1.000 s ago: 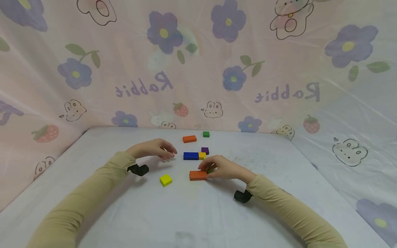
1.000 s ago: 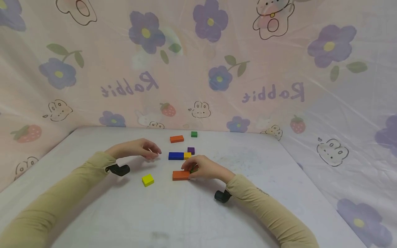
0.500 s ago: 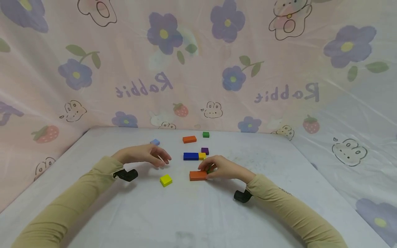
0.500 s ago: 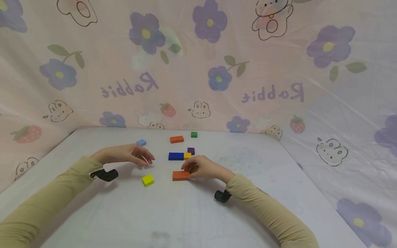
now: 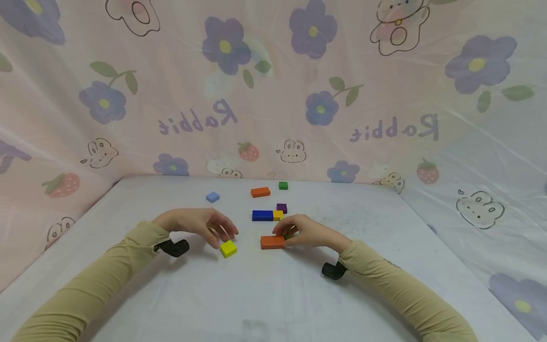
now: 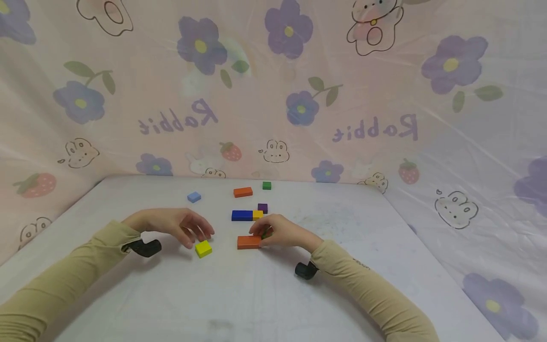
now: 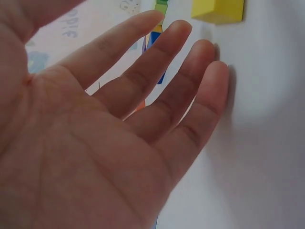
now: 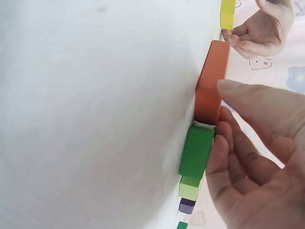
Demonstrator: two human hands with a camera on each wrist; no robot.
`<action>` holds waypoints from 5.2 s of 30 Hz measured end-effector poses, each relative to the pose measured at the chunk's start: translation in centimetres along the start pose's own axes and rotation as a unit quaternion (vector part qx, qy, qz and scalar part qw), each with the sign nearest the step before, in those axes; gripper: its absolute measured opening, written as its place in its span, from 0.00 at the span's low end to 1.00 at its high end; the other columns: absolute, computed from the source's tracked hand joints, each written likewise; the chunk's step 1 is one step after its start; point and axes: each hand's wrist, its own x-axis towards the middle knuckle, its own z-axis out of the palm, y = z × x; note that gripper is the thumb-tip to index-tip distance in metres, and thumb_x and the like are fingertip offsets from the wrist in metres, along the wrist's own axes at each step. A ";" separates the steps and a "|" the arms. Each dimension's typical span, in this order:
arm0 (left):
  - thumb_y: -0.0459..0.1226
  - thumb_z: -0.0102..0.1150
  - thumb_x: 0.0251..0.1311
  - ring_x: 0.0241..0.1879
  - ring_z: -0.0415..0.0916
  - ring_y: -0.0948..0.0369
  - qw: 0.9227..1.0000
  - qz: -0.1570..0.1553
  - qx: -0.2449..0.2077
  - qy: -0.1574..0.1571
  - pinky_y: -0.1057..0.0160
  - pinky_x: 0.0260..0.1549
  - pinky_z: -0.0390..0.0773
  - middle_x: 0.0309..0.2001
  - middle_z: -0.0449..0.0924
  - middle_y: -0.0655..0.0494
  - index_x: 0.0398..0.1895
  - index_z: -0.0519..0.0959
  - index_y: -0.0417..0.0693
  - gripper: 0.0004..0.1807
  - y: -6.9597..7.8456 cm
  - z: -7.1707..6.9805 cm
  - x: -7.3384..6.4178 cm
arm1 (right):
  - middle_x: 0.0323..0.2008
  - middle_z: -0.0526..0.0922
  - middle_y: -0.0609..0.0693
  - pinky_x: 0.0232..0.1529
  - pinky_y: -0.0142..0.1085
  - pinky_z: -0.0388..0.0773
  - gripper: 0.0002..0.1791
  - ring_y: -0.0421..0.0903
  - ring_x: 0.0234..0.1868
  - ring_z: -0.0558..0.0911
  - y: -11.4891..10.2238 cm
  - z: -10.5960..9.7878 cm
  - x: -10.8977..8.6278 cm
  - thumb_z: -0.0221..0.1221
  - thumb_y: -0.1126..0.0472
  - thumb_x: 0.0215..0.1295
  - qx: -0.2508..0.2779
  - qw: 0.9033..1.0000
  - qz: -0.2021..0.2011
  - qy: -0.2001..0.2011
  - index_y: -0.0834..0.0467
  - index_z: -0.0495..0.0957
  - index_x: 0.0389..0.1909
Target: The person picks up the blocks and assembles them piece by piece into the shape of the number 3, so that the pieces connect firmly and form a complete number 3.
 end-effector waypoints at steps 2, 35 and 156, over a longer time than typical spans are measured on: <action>0.29 0.66 0.55 0.54 0.72 0.47 1.000 0.003 0.006 -0.006 0.57 0.53 0.73 0.54 0.77 0.43 0.58 0.74 0.37 0.25 0.0 0.2 0.1 | 0.44 0.82 0.50 0.48 0.39 0.77 0.17 0.46 0.43 0.79 0.0 0.0 0.0 0.66 0.69 0.56 0.000 1.000 0.000 -0.001 0.61 0.80 0.49; 0.25 0.68 0.49 0.40 0.74 0.53 0.995 0.019 0.084 0.042 0.63 0.39 0.75 0.43 0.81 0.53 0.46 0.82 0.45 0.19 -0.7 1.5 1.2 | 0.44 0.82 0.49 0.48 0.38 0.77 0.17 0.45 0.43 0.80 -0.2 0.0 -0.1 0.66 0.70 0.57 -0.005 1.000 -0.006 0.002 0.61 0.80 0.48; 0.32 0.63 0.59 0.33 0.75 0.59 0.986 -0.019 0.084 0.141 0.63 0.34 0.78 0.37 0.82 0.55 0.42 0.82 0.42 0.08 0.8 2.9 6.3 | 0.46 0.81 0.55 0.48 0.38 0.77 0.19 0.49 0.44 0.80 -0.5 -1.1 0.1 0.65 0.70 0.58 0.000 1.000 -0.012 -0.008 0.64 0.77 0.52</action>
